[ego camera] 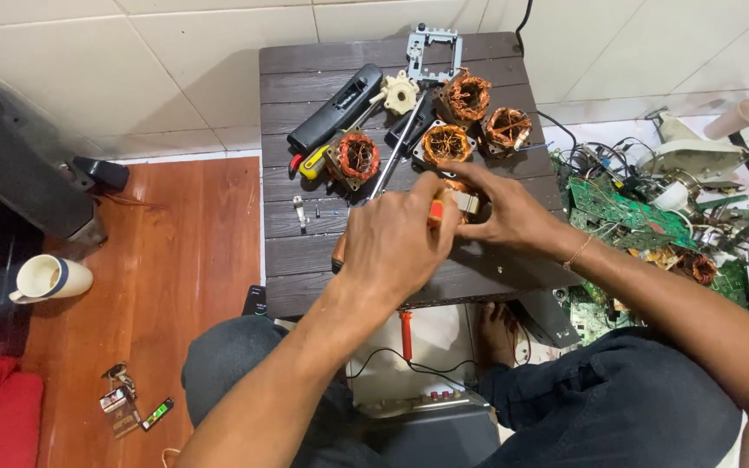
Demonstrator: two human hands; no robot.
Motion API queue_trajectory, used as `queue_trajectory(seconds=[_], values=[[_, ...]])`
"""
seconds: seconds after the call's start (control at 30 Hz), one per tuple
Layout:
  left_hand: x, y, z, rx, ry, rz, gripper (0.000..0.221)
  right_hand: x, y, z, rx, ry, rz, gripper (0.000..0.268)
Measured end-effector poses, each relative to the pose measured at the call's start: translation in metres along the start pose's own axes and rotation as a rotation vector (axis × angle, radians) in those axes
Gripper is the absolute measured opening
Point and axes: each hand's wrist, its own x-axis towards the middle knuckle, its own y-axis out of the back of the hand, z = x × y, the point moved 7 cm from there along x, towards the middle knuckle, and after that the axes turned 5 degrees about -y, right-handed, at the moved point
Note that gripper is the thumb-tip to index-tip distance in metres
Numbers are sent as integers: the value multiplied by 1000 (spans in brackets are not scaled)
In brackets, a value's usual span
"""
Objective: Brushing and cleaning copper coils with a small tool on a repair bench
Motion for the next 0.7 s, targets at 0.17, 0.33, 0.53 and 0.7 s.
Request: queue_trajectory(seconds=[0.17,0.33,0.53,0.7], values=[[-5,-11,2,14,-11,-47,31,2,-1,5,-30,43,-14,95],[-4,0,-12,112,19,19,30,-1,-2,8,-71,26,36,91],[-11,26,-28,124,106,9,31,-3,-6,19,-67,25,91,85],[-18,32,-35,188,180,-69,34,-1,-2,9,-62,3,81,79]])
